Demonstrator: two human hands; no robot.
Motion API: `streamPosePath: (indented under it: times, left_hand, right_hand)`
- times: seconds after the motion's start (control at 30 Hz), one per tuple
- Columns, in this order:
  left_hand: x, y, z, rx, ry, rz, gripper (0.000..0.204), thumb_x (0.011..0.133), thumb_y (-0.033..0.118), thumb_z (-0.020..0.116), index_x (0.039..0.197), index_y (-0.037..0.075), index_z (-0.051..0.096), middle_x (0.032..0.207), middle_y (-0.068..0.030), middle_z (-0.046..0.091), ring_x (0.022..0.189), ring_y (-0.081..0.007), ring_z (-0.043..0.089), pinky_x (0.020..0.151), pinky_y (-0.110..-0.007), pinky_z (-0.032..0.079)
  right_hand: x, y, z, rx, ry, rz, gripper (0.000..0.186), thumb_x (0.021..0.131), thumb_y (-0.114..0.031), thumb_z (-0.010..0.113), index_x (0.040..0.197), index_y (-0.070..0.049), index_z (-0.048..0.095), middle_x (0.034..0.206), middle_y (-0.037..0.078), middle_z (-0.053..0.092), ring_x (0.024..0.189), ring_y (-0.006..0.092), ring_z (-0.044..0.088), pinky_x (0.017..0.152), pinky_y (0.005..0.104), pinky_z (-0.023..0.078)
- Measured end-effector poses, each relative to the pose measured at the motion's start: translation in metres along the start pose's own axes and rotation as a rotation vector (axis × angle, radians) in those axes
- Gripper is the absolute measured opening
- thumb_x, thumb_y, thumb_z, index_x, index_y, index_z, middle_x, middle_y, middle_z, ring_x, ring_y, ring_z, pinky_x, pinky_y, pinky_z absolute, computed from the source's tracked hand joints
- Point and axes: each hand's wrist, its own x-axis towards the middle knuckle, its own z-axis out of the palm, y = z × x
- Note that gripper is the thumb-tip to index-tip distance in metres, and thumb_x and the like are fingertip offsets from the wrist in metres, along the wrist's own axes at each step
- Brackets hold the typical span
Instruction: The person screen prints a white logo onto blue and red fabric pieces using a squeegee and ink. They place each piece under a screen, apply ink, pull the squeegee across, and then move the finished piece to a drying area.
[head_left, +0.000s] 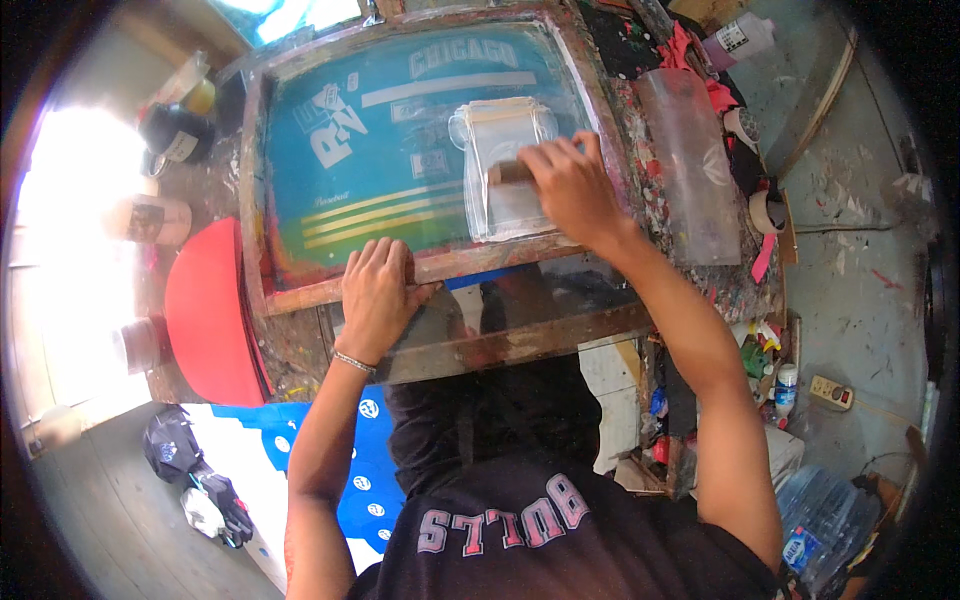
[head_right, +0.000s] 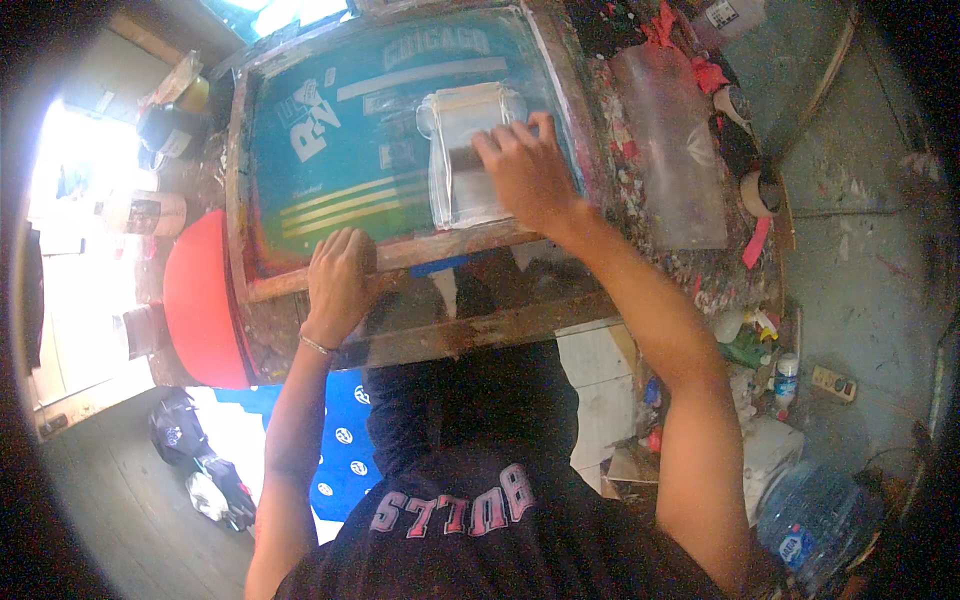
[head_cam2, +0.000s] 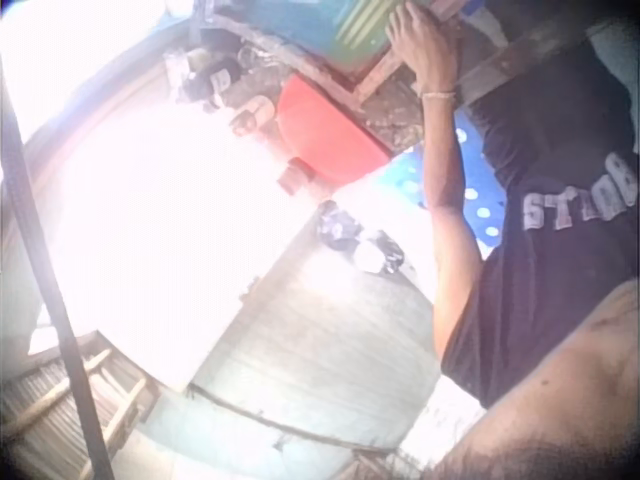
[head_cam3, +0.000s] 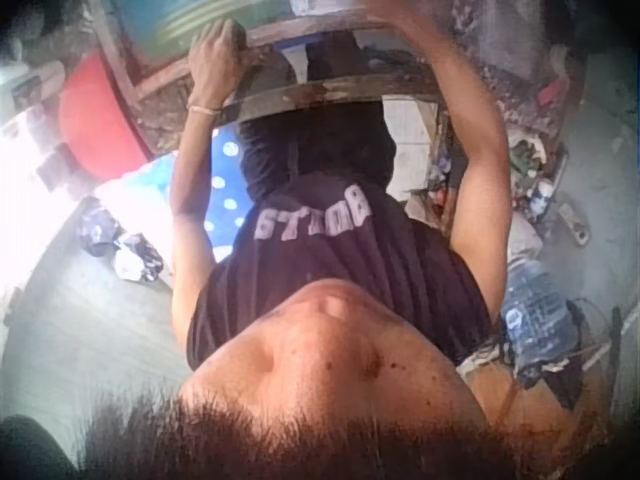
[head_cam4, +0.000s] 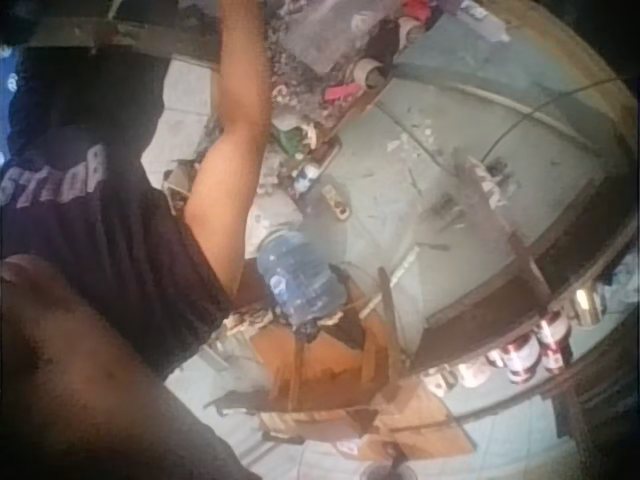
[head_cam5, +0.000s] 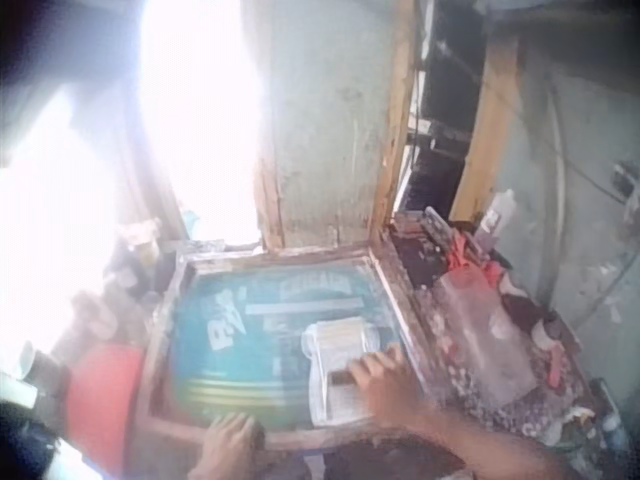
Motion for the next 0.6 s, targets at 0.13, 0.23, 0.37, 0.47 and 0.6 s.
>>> streamPosePath:
  times: [0.13, 0.23, 0.37, 0.47, 0.6]
  left_hand:
    - [0.001, 0.001, -0.004, -0.027, -0.022, -0.03, 0.047, 0.066, 0.032, 0.088, 0.086, 0.006, 0.055, 0.085, -0.0099, 0.057, 0.085, -0.0335, 0.056, 0.078, -0.044, 0.044]
    - [0.001, 0.0, -0.004, -0.029, 0.005, -0.028, 0.047, 0.065, 0.032, 0.089, 0.086, 0.006, 0.055, 0.084, -0.0093, 0.056, 0.085, -0.033, 0.056, 0.077, -0.043, 0.044]
    - [0.001, 0.002, -0.004, -0.037, 0.012, -0.019, 0.047, 0.065, 0.031, 0.09, 0.084, 0.006, 0.055, 0.082, -0.0087, 0.056, 0.083, -0.0324, 0.056, 0.076, -0.043, 0.044]
    - [0.0, 0.0, -0.004, -0.049, -0.015, -0.025, 0.046, 0.065, 0.031, 0.09, 0.083, 0.006, 0.055, 0.082, -0.0087, 0.055, 0.083, -0.0322, 0.056, 0.076, -0.043, 0.044]
    - [-0.002, 0.001, -0.004, -0.019, -0.013, -0.009, 0.045, 0.067, 0.03, 0.089, 0.083, 0.007, 0.055, 0.082, -0.0091, 0.055, 0.083, -0.0323, 0.056, 0.077, -0.042, 0.044]
  right_hand:
    - [0.05, 0.039, 0.018, 0.079, -0.025, 0.025, 0.031, 0.084, -0.009, 0.067, 0.115, -0.006, 0.066, 0.105, 0.016, 0.073, 0.108, 0.0342, 0.068, 0.101, 0.0525, 0.038]
    - [0.079, 0.054, 0.003, 0.174, -0.174, 0.06, 0.033, 0.085, -0.011, 0.07, 0.117, -0.006, 0.067, 0.111, 0.018, 0.073, 0.108, 0.0376, 0.067, 0.1, 0.0519, 0.039]
    - [0.097, 0.067, 0.015, 0.189, -0.146, 0.063, 0.039, 0.086, -0.012, 0.072, 0.123, -0.004, 0.066, 0.114, 0.018, 0.072, 0.11, 0.04, 0.065, 0.099, 0.0486, 0.043]
    - [0.086, 0.061, 0.025, 0.221, -0.125, 0.033, 0.039, 0.084, -0.008, 0.069, 0.123, -0.003, 0.065, 0.115, 0.02, 0.071, 0.112, 0.0408, 0.064, 0.098, 0.0502, 0.044]
    - [0.032, 0.024, 0.01, 0.309, -0.169, -0.02, 0.039, 0.081, -0.003, 0.066, 0.12, -0.003, 0.063, 0.109, 0.02, 0.068, 0.108, 0.0423, 0.062, 0.095, 0.0513, 0.045]
